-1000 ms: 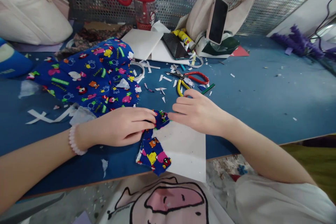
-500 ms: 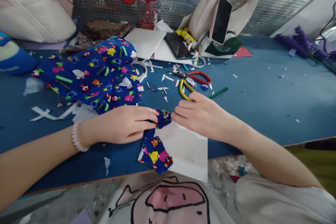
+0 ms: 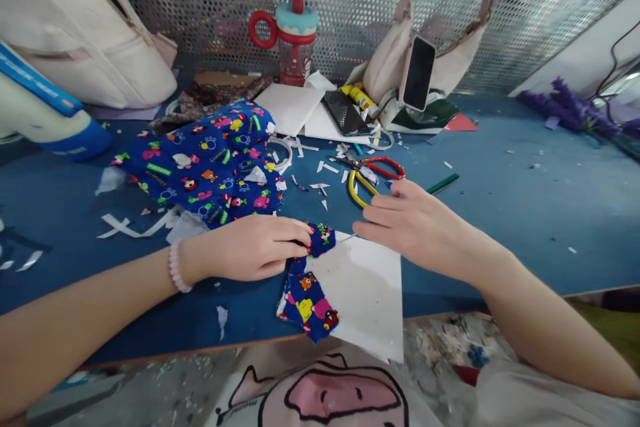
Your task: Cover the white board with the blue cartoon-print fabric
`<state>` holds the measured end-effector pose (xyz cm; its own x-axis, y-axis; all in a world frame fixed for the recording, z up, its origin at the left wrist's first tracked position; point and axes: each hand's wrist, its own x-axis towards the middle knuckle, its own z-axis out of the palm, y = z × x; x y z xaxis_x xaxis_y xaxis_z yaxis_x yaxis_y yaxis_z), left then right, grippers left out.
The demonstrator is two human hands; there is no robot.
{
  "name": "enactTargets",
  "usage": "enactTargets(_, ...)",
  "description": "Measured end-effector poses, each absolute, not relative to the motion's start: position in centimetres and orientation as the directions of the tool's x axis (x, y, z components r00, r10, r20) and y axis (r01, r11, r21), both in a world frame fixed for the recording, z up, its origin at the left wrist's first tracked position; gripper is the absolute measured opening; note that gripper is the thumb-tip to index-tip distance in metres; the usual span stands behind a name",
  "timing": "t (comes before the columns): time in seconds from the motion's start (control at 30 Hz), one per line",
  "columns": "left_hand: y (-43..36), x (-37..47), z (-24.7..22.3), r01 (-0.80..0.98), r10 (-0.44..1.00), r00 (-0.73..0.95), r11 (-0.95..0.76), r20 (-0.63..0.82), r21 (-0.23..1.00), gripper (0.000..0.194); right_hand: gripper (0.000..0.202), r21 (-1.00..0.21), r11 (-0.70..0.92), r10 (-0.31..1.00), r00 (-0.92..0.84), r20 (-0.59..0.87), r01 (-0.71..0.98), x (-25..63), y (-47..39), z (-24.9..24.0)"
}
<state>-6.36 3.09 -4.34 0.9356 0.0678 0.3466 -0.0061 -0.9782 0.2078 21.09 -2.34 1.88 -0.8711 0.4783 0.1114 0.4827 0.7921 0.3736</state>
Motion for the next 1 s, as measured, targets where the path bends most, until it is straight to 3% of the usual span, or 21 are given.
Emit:
enactTargets(0.13,3.4,-6.3,-4.3,0.005,0.118,0.935,-0.947,0.335,0.320,0.030,0.027,0.383,0.807,0.412,-0.893,0.180,0.450,19.8,-2.6,1.4)
enactTargets(0.27,3.5,-6.3,-4.3,0.013,0.140,0.934,-0.933,0.329,0.360,0.032,0.021,0.405,0.813,0.403,-0.906,0.128,0.419,18.4,-2.4,0.5)
enactTargets(0.4,3.4,-6.3,-4.2,-0.001,0.119,0.936,-0.941,0.332,0.339,0.032,0.016,0.412,0.816,0.408,-0.909,0.084,0.404,17.8,-2.5,0.3)
enactTargets(0.67,3.2,-6.3,-4.0,-0.051,0.018,0.931,-0.983,0.364,0.179,0.030,0.013,0.474,0.789,0.450,-0.893,-0.011,0.392,17.7,-2.7,1.0)
enactTargets(0.87,3.2,-6.5,-4.1,-0.041,0.029,0.938,-0.980,0.346,0.194,0.030,0.018,0.484,0.792,0.447,-0.893,-0.045,0.372,18.8,-2.5,1.3)
enactTargets(1.0,3.4,-6.5,-4.2,-0.009,0.088,0.942,-0.958,0.324,0.286,0.032,0.019,0.469,0.792,0.446,-0.895,-0.005,0.391,19.0,-2.5,1.6)
